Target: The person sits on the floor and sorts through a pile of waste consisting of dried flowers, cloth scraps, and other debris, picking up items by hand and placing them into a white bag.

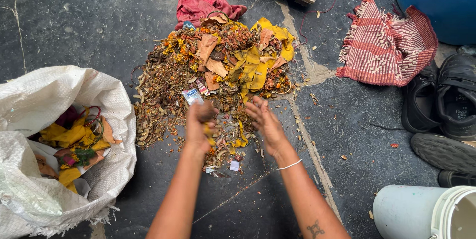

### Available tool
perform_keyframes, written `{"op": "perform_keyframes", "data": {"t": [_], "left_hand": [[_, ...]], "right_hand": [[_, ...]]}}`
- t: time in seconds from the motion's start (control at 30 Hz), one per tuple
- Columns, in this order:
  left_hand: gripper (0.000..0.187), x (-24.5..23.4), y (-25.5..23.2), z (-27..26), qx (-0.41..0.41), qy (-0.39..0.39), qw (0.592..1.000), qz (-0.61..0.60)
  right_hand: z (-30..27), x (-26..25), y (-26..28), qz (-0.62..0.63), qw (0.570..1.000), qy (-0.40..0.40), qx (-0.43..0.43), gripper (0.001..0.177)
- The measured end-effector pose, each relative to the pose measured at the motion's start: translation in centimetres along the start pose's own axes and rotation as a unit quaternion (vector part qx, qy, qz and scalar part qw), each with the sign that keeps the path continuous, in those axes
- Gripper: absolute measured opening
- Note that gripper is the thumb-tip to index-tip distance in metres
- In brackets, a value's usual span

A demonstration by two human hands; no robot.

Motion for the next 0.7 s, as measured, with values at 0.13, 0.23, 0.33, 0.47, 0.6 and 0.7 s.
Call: {"op": "perform_keyframes", "data": {"t": [0.13, 0.23, 0.33, 0.47, 0.6, 0.7], "left_hand": [[0.027, -7.3, -10.4, -1.7, 0.277, -0.222, 0.934, 0.043], [0.055, -10.7, -16.5, -5.8, 0.45, -0.351, 0.813, 0.115], [0.089, -11.4, -16.7, -5.9, 0.362, -0.481, 0.719, 0.349], [0.099, -9.3, -9.4, -2.9, 0.353, -0.367, 0.66, 0.553], [0.069, -1.2, 1.4, -2.1, 0.35, -0.087, 0.613, 0.703], [0.064, 3.2, 6.2, -2.6, 0.245, 0.047, 0.526, 0.813]], "right_hand": [[1.6, -6.3, -3.3, -0.205, 0.967, -0.148, -0.003, 0.072], [1.9, -9.5, -5.7, -0.413, 0.888, -0.199, -0.033, 0.068], [1.7, -9.5, -6.4, -0.565, 0.805, -0.179, 0.006, 0.075], [0.9, -6.9, -5.7, -0.691, 0.708, -0.143, 0.031, 0.081], [1.4, -6.4, -5.0, -0.712, 0.689, -0.131, 0.032, 0.072], [2.1, -6.6, -5.4, -0.721, 0.68, -0.131, 0.026, 0.065]]}}
Point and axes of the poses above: each hand's wrist, its own z-axis towards the middle knuckle, its own x-axis out of the palm, y = z × x, the point moved 3 cm from there along z, towards the middle knuckle, and after that the axes turned 2 degrees about -z, right-handed, at the moved point
